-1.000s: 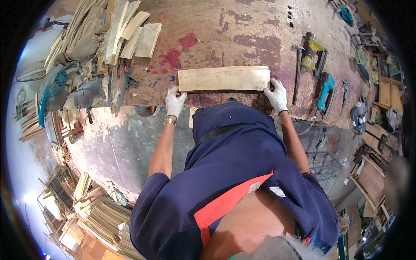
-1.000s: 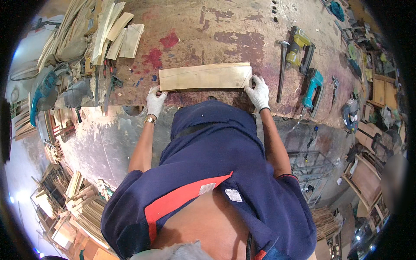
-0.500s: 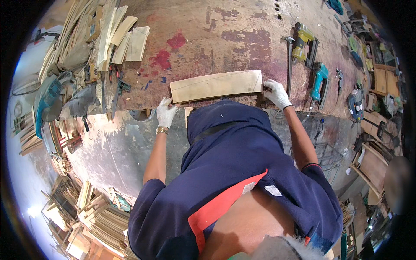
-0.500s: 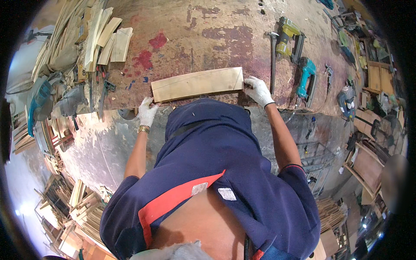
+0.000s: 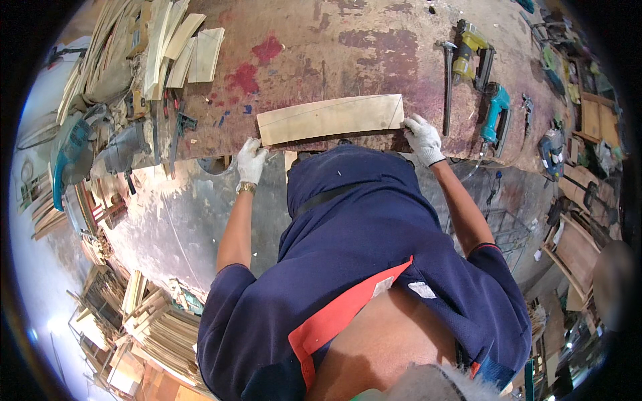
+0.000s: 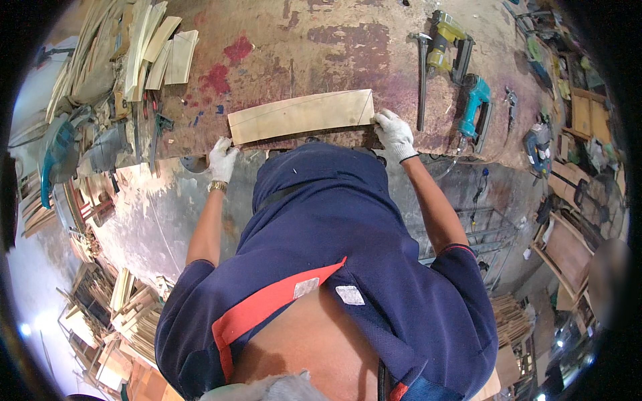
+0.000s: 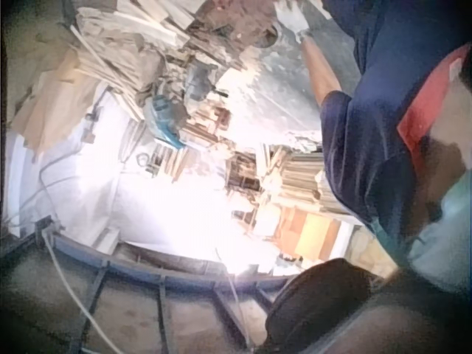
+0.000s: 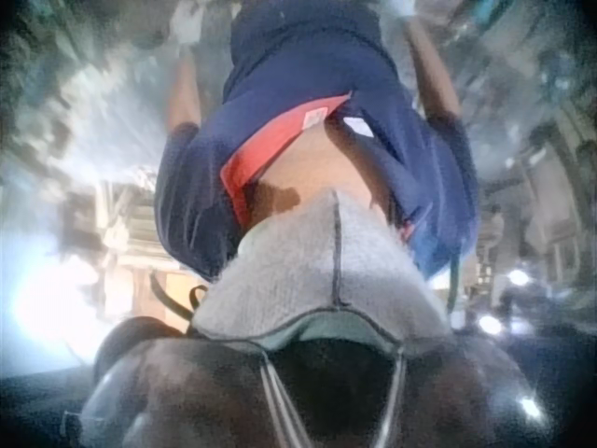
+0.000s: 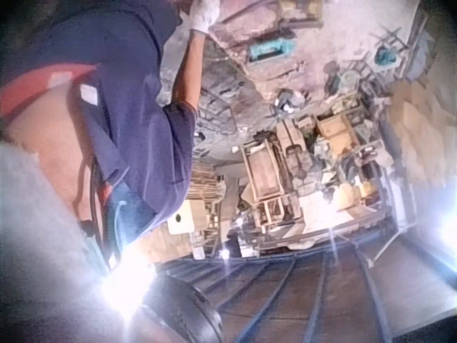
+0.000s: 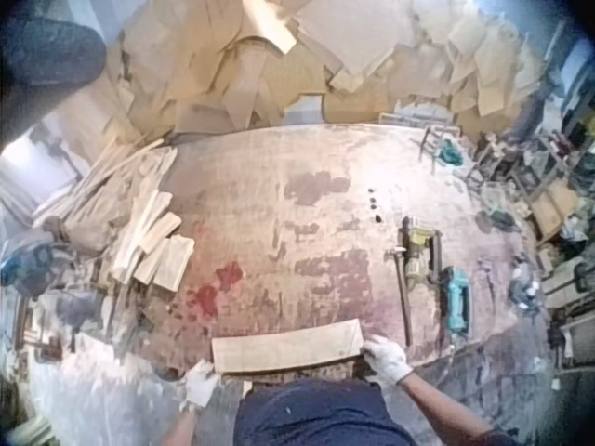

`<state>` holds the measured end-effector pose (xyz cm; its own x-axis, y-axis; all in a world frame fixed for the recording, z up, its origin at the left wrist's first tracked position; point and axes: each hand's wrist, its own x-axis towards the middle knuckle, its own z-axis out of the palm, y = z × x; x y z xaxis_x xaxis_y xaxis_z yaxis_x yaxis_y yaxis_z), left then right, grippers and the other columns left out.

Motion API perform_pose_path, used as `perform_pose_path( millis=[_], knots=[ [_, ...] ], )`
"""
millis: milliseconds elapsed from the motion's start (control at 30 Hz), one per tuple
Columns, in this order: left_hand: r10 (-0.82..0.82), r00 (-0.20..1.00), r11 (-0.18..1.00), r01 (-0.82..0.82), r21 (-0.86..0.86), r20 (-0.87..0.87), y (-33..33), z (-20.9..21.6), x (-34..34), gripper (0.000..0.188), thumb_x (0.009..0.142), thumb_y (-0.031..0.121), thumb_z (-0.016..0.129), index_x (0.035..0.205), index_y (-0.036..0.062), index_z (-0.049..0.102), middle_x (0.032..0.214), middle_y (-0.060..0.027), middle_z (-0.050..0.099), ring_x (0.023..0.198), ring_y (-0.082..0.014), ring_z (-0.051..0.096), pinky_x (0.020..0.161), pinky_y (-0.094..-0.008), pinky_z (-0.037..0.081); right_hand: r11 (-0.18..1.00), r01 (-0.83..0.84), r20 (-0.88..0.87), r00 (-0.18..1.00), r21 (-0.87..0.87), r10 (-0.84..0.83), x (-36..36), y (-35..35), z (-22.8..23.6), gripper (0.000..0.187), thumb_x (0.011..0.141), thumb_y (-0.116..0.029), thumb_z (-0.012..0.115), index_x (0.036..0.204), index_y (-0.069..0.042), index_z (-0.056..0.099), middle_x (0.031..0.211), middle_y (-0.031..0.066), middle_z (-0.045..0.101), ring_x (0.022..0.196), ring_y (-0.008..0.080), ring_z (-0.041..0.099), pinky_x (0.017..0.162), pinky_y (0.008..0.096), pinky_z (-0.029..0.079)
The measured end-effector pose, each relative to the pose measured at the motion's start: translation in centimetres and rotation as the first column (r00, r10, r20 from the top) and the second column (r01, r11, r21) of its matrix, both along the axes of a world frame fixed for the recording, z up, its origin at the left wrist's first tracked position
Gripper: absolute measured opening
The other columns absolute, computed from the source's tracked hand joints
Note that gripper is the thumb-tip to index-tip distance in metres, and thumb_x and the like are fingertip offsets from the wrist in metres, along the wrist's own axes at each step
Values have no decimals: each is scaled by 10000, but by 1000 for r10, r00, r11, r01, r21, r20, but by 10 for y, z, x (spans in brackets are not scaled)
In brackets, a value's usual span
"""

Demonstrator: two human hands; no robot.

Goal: The person repeatedly aligns small wooden pieces on a workbench and secures them using a nail gun and a hammer. The person handles multiple pieces one at a time, tapping them with the hammer and driving nails with the nail gun.

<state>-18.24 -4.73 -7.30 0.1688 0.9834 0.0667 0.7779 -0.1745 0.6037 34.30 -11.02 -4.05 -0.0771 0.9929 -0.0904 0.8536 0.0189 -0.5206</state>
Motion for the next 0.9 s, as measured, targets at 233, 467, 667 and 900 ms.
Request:
perform_pose_path(
  millis=[233, 467, 667, 900],
  knots=[
    [80, 991, 962, -105, -254, -109, -48, 43, 18, 261, 798, 76, 770, 1050, 22, 732, 920, -143, 657, 801, -295, 659, 735, -356, 519, 995, -48, 63, 997, -85, 54, -1, -3, 3, 200, 848, -141, 675, 1046, -126, 654, 1036, 85, 624, 975, 327, 659, 787, 455, 558],
    [237, 958, 948, -264, -177, -158, -116, -4, -48, 314, 797, 152, 809, 1063, 8, 727, 1092, -200, 701, 1011, -365, 682, 883, -417, 533, 973, -210, -8, 978, -92, 210, -34, 17, -2, 189, 840, -144, 686, 1024, -101, 671, 1009, 97, 628, 971, 341, 650, 808, 458, 548],
    [127, 939, 968, -189, -168, -320, -107, 14, -37, 347, 811, 204, 780, 1115, 41, 739, 1191, -220, 690, 1159, -383, 641, 994, -433, 504, 959, -260, -103, 963, -112, 249, -23, 29, -5, 191, 831, -127, 668, 1017, -97, 697, 1001, 90, 638, 973, 331, 652, 816, 447, 543],
    [95, 968, 979, -133, -153, -233, -102, 22, -32, 233, 785, 152, 757, 964, 22, 686, 1001, -172, 661, 956, -387, 644, 824, -463, 523, 961, -264, -56, 964, -79, 260, -25, 25, -4, 213, 835, -145, 676, 1042, -99, 698, 1014, 97, 638, 942, 344, 658, 803, 457, 544]
  ],
)
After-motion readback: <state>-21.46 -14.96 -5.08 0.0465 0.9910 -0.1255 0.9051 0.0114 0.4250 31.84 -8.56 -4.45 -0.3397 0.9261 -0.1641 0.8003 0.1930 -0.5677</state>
